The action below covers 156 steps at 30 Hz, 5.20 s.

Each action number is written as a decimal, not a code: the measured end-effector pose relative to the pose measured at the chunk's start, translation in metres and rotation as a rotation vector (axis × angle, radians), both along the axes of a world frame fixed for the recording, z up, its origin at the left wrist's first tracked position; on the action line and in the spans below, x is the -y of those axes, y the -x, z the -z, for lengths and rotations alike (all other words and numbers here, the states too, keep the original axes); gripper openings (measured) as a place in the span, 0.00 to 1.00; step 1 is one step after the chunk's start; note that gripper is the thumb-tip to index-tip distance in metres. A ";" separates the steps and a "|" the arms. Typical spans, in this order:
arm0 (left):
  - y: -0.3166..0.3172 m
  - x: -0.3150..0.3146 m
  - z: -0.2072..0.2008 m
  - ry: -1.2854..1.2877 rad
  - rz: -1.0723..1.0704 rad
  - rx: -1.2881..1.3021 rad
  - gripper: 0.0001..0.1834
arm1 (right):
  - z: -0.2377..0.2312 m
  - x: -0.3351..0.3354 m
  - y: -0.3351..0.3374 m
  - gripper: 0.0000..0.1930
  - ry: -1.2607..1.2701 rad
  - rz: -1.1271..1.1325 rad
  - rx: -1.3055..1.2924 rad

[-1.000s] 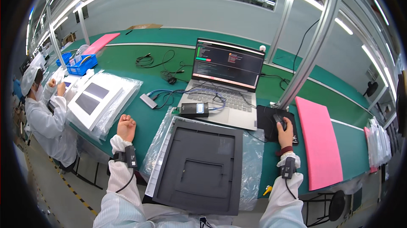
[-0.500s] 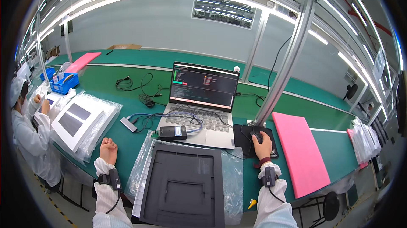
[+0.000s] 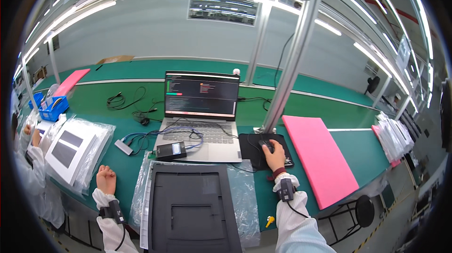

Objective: Connecting and testing electronic components using a laptop and a specialized scanner in a manufacturing environment.

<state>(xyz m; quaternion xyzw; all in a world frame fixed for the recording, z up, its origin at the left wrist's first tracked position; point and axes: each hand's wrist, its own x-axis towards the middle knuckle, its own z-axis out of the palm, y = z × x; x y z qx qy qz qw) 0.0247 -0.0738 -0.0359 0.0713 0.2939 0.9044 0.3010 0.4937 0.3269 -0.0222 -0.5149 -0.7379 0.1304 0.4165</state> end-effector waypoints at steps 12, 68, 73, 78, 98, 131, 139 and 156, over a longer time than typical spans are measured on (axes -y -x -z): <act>0.002 0.003 0.005 0.017 -0.025 0.011 0.16 | -0.004 0.003 -0.002 0.22 0.032 -0.016 0.000; -0.005 0.004 -0.005 0.008 0.027 0.049 0.13 | -0.004 0.003 -0.002 0.24 0.032 -0.025 0.031; -0.008 -0.002 -0.005 -0.008 0.033 0.039 0.14 | 0.000 0.000 -0.009 0.23 0.022 -0.017 0.034; -0.008 0.001 -0.007 -0.042 0.005 0.068 0.15 | 0.002 -0.002 -0.006 0.22 0.020 -0.051 0.020; -0.012 -0.009 -0.006 -0.085 -0.028 0.088 0.11 | 0.033 -0.053 -0.027 0.23 0.017 -0.244 -0.012; -0.014 -0.005 -0.005 -0.037 -0.107 0.093 0.07 | 0.057 -0.086 -0.033 0.23 -0.026 -0.220 0.043; -0.015 -0.005 -0.011 -0.011 -0.117 0.127 0.07 | 0.058 -0.089 -0.032 0.24 -0.017 -0.235 0.053; -0.014 -0.007 -0.011 -0.109 -0.063 0.111 0.12 | 0.010 -0.023 -0.013 0.20 -0.025 -0.191 0.000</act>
